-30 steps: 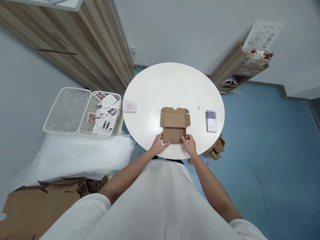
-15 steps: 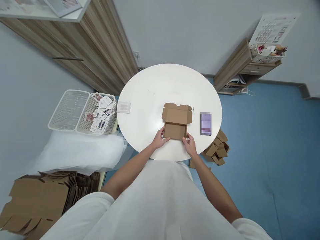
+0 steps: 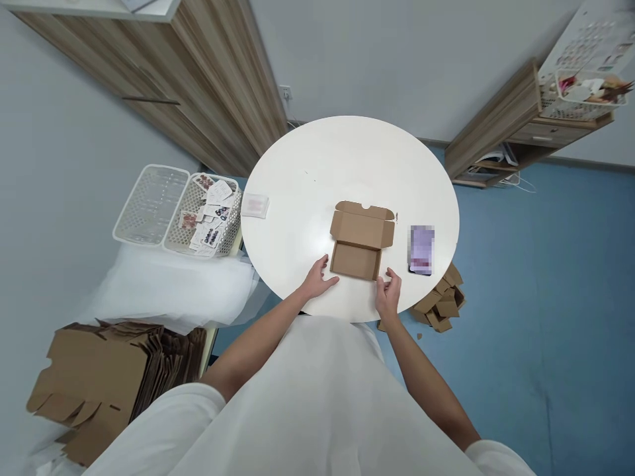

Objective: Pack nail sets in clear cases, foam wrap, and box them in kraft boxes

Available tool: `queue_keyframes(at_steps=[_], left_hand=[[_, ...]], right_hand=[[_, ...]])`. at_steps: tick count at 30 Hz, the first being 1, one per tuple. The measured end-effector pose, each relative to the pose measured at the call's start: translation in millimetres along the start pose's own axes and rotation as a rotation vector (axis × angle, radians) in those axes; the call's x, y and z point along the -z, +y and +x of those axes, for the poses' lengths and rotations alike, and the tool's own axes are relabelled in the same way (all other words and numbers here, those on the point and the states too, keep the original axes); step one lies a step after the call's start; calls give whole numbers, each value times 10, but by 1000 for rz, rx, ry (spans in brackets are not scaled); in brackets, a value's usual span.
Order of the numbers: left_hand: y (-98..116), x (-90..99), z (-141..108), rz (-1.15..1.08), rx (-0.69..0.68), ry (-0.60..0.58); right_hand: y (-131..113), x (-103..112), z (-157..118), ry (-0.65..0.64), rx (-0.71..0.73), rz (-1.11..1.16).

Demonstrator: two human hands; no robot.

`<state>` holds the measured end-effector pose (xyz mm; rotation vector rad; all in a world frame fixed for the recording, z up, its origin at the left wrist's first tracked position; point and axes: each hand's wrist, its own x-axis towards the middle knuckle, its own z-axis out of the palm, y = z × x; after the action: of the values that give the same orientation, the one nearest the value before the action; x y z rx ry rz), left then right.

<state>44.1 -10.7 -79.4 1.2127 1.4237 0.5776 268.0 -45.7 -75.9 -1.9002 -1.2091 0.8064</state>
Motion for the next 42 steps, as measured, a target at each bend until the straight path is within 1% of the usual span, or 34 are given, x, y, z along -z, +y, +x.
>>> queue_keyframes(at_steps=[2, 3, 4, 5, 7, 9, 10, 12, 14, 15, 17, 20, 22, 25, 28, 30, 33, 36, 39, 42], left_hand=[[-47, 124, -33, 41, -10, 26], [-74, 210, -45, 63, -17, 51], [-101, 312, -51, 87, -25, 83], [-129, 431, -51, 108, -34, 121], [-183, 718, -23, 143, -57, 211], [-232, 1051, 42, 170, -72, 318], [-255, 1226, 90, 183, -75, 374], [-293, 1570, 210, 214, -73, 480], [-318, 1878, 354, 252, -55, 537], [-324, 2010, 431, 264, -27, 548], [-325, 2222, 584, 257, 17, 518], [-308, 2411, 785, 236, 34, 452], [-298, 2468, 883, 231, 36, 434], [-301, 2485, 959, 223, 15, 427], [-326, 2457, 949, 204, -37, 450], [-348, 2421, 909, 169, -46, 480], [-377, 2342, 830, 27, -2, 505], [-384, 2231, 750, -176, 39, 487], [-347, 2100, 650, -299, 75, 475], [-265, 1944, 510, -333, 103, 456]], right_hand=[[-103, -39, -45, 95, 83, -21], [-182, -82, -63, 108, 134, -22], [-280, -146, -76, 92, 184, -18], [-397, -232, -84, 50, 229, -11], [-672, -475, -82, -88, 285, 7], [-973, -799, -55, -237, 277, 31], [-1121, -982, -34, -296, 244, 55], [-1393, -1366, 26, -391, 130, 99], [-1618, -1742, 105, -483, 9, 126], [-1711, -1917, 150, -518, -40, 141], [-1858, -2231, 250, -580, -130, 179], [-2001, -2605, 407, -584, -255, 264], [-2063, -2795, 500, -560, -300, 323], [-2127, -3007, 598, -530, -312, 369], [-2142, -3127, 639, -507, -295, 352], [-2105, -3145, 643, -479, -282, 311], [-1978, -3073, 623, -429, -280, 228], [-1824, -2906, 573, -367, -290, 158], [-1721, -2670, 490, -347, -276, 155], [-1675, -2367, 389, -360, -235, 188]])
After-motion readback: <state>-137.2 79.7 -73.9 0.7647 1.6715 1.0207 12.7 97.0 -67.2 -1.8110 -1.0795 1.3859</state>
